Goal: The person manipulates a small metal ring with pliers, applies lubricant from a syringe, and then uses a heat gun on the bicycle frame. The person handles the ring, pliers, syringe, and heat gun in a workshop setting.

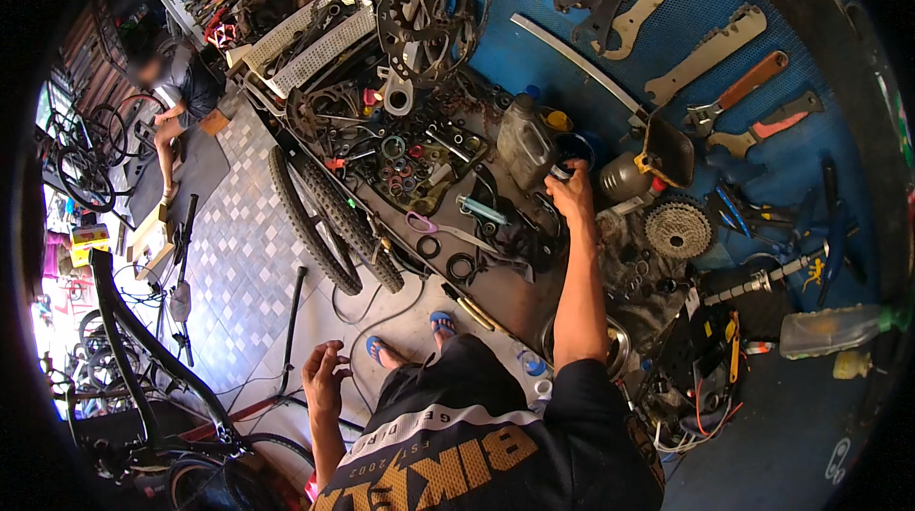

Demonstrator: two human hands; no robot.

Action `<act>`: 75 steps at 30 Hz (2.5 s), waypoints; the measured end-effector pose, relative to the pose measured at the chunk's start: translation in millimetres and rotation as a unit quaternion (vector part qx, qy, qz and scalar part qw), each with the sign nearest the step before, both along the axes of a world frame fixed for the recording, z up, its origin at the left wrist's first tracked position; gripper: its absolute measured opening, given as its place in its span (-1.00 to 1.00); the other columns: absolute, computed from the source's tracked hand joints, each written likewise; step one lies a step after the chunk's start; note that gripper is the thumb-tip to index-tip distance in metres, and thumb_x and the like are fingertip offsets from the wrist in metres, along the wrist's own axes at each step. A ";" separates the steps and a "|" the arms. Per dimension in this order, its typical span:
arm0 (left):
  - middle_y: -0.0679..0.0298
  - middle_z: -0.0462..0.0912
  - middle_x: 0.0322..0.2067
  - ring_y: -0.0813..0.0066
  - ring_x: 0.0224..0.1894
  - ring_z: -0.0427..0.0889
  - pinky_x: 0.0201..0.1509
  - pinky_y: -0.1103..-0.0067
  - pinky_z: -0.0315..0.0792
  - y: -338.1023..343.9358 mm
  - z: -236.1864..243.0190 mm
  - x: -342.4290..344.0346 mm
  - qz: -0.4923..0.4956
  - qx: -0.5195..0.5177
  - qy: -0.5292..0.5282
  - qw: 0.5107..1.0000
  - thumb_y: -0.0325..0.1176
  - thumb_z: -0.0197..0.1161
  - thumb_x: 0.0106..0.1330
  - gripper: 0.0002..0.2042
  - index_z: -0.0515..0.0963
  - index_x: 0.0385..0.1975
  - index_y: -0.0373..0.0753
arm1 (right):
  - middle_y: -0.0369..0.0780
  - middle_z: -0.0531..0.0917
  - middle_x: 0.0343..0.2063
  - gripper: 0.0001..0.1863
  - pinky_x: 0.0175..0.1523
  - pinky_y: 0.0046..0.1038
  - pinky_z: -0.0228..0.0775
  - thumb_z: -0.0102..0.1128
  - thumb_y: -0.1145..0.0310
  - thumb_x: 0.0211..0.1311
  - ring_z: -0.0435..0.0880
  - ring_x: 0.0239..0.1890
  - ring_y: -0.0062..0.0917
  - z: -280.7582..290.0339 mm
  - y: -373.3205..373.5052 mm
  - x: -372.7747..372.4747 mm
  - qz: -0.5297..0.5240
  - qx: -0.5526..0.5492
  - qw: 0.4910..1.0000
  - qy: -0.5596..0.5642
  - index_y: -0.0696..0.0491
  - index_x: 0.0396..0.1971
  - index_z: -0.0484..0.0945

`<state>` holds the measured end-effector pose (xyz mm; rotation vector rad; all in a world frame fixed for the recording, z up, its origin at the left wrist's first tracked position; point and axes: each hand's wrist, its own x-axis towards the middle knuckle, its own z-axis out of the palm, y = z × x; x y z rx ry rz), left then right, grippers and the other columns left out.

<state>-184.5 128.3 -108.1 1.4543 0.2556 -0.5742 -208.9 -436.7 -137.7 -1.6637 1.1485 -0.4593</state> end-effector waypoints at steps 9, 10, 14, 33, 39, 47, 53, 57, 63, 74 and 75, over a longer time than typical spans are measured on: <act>0.27 0.69 -0.12 0.56 -0.15 0.64 -0.15 0.56 0.57 12.4 -3.5 -1.5 -0.028 0.001 0.022 0.999 -0.26 0.25 0.49 -0.72 0.63 0.02 -0.32 | -0.10 0.54 -0.12 -0.34 -0.36 -0.42 0.56 0.40 0.55 0.05 0.69 -0.39 -0.43 -52.9 -33.1 -6.6 0.010 -0.016 0.997 -0.080 0.07 0.15 0.27; 0.27 0.69 -0.12 0.56 -0.14 0.64 -0.12 0.56 0.56 12.8 -4.9 -1.1 -0.032 0.018 0.026 0.999 -0.24 0.25 0.49 -0.71 0.62 0.02 -0.33 | -0.08 0.55 -0.12 -0.37 -0.33 -0.39 0.60 0.42 0.53 0.07 0.71 -0.32 -0.40 -53.2 -36.2 -7.6 -0.002 -0.075 0.996 -0.051 0.10 0.14 0.30; 0.33 0.69 -0.14 0.58 -0.14 0.60 -0.13 0.59 0.54 25.2 -1.6 -5.2 -0.042 0.023 0.005 0.999 -0.12 0.34 0.43 -0.65 0.65 0.02 -0.26 | -0.04 0.59 -0.10 -0.44 -0.17 -0.41 0.59 0.44 0.35 0.24 0.71 -0.26 -0.38 -24.6 -21.4 -12.9 -0.044 -0.288 0.954 -0.073 0.10 0.15 0.35; 0.23 0.72 -0.23 0.50 -0.24 0.66 -0.18 0.58 0.51 479.5 195.4 -80.2 0.383 0.433 -0.440 0.687 -0.61 0.21 0.20 -0.78 0.66 -0.17 -0.33 | -0.43 0.54 -0.52 -0.54 -0.43 -0.65 0.27 0.30 0.45 0.28 0.37 -0.56 -0.80 68.8 616.5 62.2 0.621 0.027 0.740 -0.258 0.01 0.17 0.46; 0.27 0.75 -0.28 0.62 -0.31 0.66 -0.31 0.63 0.53 590.2 318.7 -12.5 0.350 0.523 -0.554 0.545 -0.33 0.37 0.40 -0.81 0.68 -0.08 -0.24 | -0.31 0.63 -0.46 -0.44 -0.40 -0.47 0.42 0.30 0.42 0.24 0.50 -0.57 -0.59 22.2 749.3 28.5 0.745 0.083 0.637 -0.180 -0.03 0.25 0.40; 0.20 0.74 -0.14 0.41 -0.16 0.70 -0.10 0.48 0.60 739.5 349.6 158.9 0.142 0.717 -0.469 0.495 -0.30 0.30 0.42 -0.77 0.67 -0.05 -0.27 | -0.23 0.66 -0.36 -0.26 -0.27 -0.41 0.56 0.20 0.46 0.23 0.68 -0.46 -0.49 -73.2 830.8 22.2 0.756 0.078 0.640 -0.110 -0.13 0.44 0.26; 0.15 0.76 -0.14 0.32 -0.12 0.72 -0.07 0.43 0.59 795.7 323.3 187.5 0.076 0.735 -0.443 0.507 -0.28 0.31 0.37 -0.74 0.67 -0.05 -0.27 | -0.16 0.62 -0.23 -0.23 -0.09 -0.18 0.58 0.17 0.43 0.21 0.70 -0.24 -0.22 -104.6 872.0 46.5 0.780 -0.030 0.618 -0.092 -0.26 0.44 0.21; 0.12 0.77 -0.13 0.26 -0.10 0.74 -0.05 0.40 0.59 812.8 326.0 186.2 0.053 0.737 -0.459 0.493 -0.27 0.32 0.34 -0.72 0.67 -0.04 -0.27 | -0.06 0.60 -0.16 -0.30 -0.09 0.04 0.61 0.15 0.37 0.21 0.70 -0.22 0.02 -104.5 884.9 59.2 0.787 -0.088 0.607 -0.061 -0.38 0.36 0.24; 0.08 0.78 -0.13 0.17 -0.06 0.76 -0.01 0.35 0.59 825.8 332.2 187.2 -0.006 0.730 -0.515 0.450 -0.26 0.33 0.29 -0.69 0.67 -0.03 -0.27 | -0.06 0.56 -0.17 -0.33 -0.20 -0.01 0.66 0.14 0.41 0.17 0.71 -0.31 -0.01 -100.0 885.9 68.1 0.797 -0.168 0.576 -0.069 -0.37 0.30 0.29; 0.11 0.76 -0.10 0.29 -0.04 0.73 0.06 0.36 0.55 818.0 332.4 187.5 0.070 0.731 -0.431 0.524 -0.29 0.33 0.29 -0.69 0.66 -0.03 -0.31 | -0.06 0.54 -0.10 -0.33 -0.20 -0.06 0.68 0.19 0.39 0.13 0.73 -0.30 -0.05 -105.6 892.3 73.7 0.805 -0.213 0.551 -0.064 -0.34 0.29 0.33; 0.10 0.76 -0.09 0.28 -0.04 0.73 0.06 0.36 0.55 817.3 332.5 187.1 0.071 0.732 -0.428 0.525 -0.29 0.33 0.28 -0.68 0.65 -0.03 -0.31 | -0.06 0.54 -0.10 -0.33 -0.20 -0.06 0.68 0.20 0.39 0.13 0.73 -0.30 -0.06 -106.9 892.2 73.1 0.805 -0.215 0.550 -0.063 -0.34 0.29 0.33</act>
